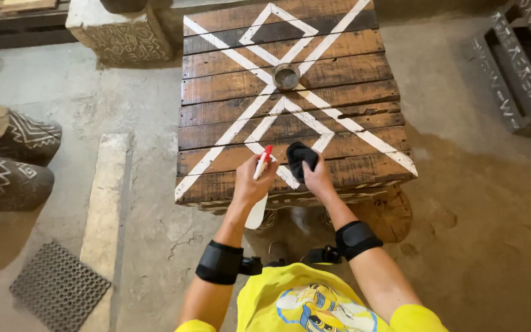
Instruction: The person sprays liquid onto two wooden tables with white geometric patterns and wipes the surfaces with a black cloth. The person moves from one table to another, continuing to spray and wipe each surface.
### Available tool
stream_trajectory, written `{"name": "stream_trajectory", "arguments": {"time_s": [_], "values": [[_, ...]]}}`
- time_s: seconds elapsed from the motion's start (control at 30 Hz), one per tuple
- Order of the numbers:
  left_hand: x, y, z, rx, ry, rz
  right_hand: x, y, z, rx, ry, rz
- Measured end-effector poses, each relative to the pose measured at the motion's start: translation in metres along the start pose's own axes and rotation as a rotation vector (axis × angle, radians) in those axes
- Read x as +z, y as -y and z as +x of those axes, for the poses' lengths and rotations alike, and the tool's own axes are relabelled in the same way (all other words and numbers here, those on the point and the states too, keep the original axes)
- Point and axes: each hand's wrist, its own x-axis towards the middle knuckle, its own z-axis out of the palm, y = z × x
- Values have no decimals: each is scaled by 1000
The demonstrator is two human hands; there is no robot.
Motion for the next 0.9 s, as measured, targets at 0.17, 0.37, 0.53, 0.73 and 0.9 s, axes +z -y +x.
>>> {"name": "stream_trajectory", "arguments": {"time_s": [0.17,0.37,0.53,0.73,0.9], "values": [[18,32,32,-60,62,76,-7,-3,24,41,-62,-76],[36,40,58,-157,172,199,-7,-9,21,157,-100,-117],[48,37,72,-177,222,315,-20,6,24,200,-53,-90],[63,43,85,-87,180,215,-25,-10,50,72,-96,-100],[66,25,98,-169,235,192,-42,22,57,152,-47,-386]]}}
